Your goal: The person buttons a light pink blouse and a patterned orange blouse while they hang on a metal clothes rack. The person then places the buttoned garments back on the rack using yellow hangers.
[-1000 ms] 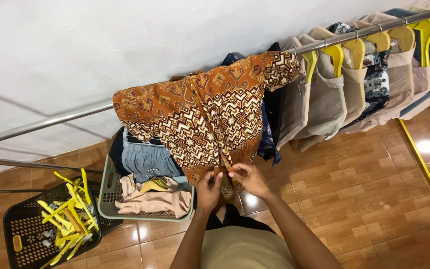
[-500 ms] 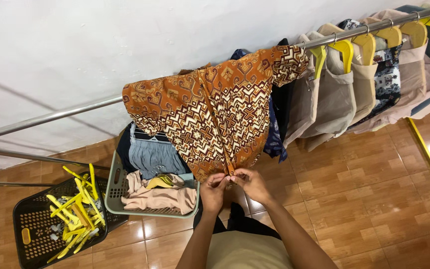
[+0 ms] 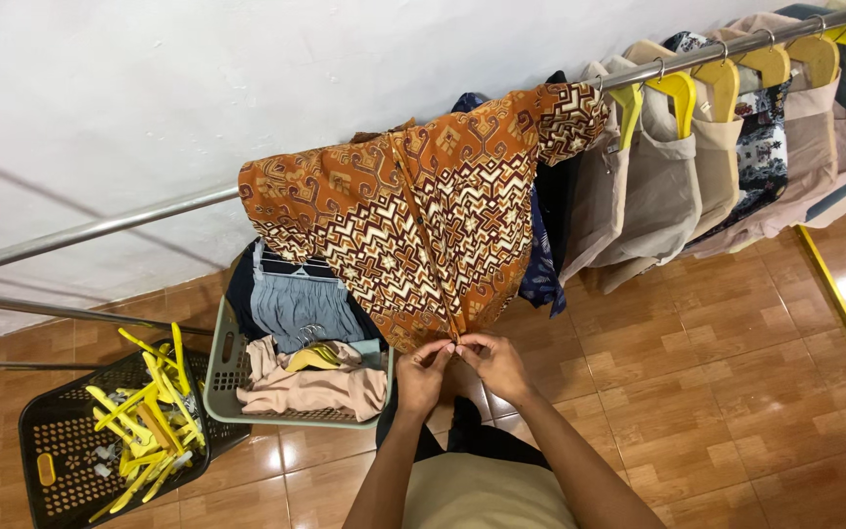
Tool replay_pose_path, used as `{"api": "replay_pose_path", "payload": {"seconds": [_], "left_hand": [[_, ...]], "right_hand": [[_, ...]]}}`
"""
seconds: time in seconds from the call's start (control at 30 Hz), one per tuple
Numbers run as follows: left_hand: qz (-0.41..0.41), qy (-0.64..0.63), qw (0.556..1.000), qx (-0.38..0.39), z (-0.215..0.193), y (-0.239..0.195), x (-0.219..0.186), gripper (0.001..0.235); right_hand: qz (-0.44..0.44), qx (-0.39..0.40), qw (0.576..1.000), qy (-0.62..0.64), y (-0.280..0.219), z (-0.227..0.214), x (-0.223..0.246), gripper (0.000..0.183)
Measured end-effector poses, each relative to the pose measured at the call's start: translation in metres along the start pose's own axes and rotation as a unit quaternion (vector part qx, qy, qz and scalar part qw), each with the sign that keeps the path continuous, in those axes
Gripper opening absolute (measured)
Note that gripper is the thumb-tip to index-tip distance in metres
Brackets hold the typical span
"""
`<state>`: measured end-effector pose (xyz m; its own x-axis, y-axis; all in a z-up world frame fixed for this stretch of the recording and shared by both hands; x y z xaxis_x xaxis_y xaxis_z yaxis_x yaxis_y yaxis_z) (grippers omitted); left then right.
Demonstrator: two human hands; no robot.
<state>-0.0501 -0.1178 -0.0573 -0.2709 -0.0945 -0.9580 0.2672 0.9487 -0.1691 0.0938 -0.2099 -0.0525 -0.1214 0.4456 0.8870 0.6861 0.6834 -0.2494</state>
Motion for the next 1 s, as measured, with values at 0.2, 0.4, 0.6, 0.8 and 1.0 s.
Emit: {"api": "replay_pose_path", "payload": {"seconds": [0.2, 0.4, 0.6, 0.8, 1.0], "left_hand": [[0.015, 0.017, 1.000, -0.006, -0.002, 0.001, -0.004, 0.019], [0.023, 0.035, 0.999, 0.012, -0.004, 0.000, -0.007, 0.022], [0.024, 0.063, 0.997, 0.030, -0.002, -0.002, -0.014, 0.023], [-0.007, 0.029, 1.000, 0.008, -0.003, -0.004, -0.018, 0.020], [0.025, 0.067, 0.997, 0.005, -0.001, -0.003, -0.019, 0.018]], "right_hand": [[-0.072, 0.003, 0.997, -0.009, -0.002, -0.001, 0.011, 0.022], [0.049, 0.029, 0.996, 0.074, 0.001, 0.008, -0.022, 0.024], [0.021, 0.001, 0.998, 0.056, 0.003, 0.010, -0.020, 0.017], [-0.076, -0.039, 0.996, 0.004, -0.001, 0.004, 0.007, 0.018], [-0.041, -0.047, 0.998, -0.007, -0.011, 0.001, 0.017, 0.016]]}}
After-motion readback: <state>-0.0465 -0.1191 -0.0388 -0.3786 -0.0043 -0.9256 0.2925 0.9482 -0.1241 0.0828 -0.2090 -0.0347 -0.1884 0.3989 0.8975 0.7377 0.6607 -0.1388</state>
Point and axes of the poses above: each hand's wrist, its own y-axis towards the middle knuckle, its own z-axis out of the palm, x = y × z, the point moved 10 cm from there along y, towards the middle knuckle, and after that the axes turned 13 degrees about -x, right-handed, at the moved point
